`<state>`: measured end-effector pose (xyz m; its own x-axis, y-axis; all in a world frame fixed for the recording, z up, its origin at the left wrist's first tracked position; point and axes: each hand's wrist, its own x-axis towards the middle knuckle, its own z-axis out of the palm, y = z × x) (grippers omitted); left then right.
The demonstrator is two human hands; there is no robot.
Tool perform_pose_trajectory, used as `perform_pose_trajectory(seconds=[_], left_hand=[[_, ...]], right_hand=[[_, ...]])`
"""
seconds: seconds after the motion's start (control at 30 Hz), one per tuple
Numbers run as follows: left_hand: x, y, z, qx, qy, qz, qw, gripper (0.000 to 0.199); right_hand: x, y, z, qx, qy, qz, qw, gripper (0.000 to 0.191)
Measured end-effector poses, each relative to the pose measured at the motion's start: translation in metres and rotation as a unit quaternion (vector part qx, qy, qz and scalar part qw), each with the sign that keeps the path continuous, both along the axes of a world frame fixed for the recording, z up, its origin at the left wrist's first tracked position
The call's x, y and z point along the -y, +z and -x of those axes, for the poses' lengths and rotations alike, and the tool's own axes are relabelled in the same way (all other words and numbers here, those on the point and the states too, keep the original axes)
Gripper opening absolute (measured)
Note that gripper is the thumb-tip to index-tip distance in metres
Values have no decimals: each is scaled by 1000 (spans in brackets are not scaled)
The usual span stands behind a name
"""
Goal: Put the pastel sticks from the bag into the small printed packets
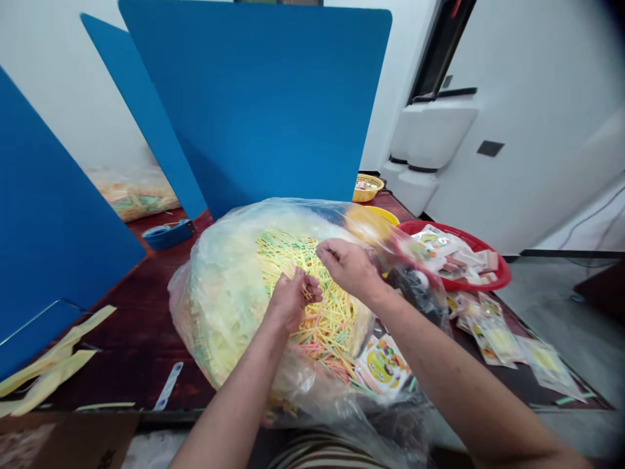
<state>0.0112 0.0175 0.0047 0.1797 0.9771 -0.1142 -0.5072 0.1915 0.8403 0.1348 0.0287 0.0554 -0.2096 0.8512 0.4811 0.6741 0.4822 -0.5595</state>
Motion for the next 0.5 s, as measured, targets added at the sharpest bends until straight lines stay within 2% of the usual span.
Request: perform_pose_trajectory(seconds=[0.03,0.13,0.2,0.23,0.3,0.37,0.43,0.5], left_hand=[[3,1,0,-16,-26,-15,999,31],[9,3,1,-36,-86,-36,995,33],[11,3,5,-29,-101,-16,994,32],[11,3,8,-22,-95,-3,995,31],[11,4,14,11,-72,23,997,26],[9,6,17,79,-46,50,995,20],[9,9,13,153,-12,81,985,15],[12,11,2,183,16,103,978,16]], right_hand=[[-3,4,1,-11,4,18,1000,16],[-16,7,13,-40,70,158,984,21],[-25,8,16,-52,77,194,977,28],[-28,8,15,-43,57,174,982,29],[-27,8,8,-3,-9,82,997,24],[-14,4,0,44,-45,1,998,19],[7,-6,-5,83,-7,-16,996,19],[30,-21,-4,127,49,23,990,15]])
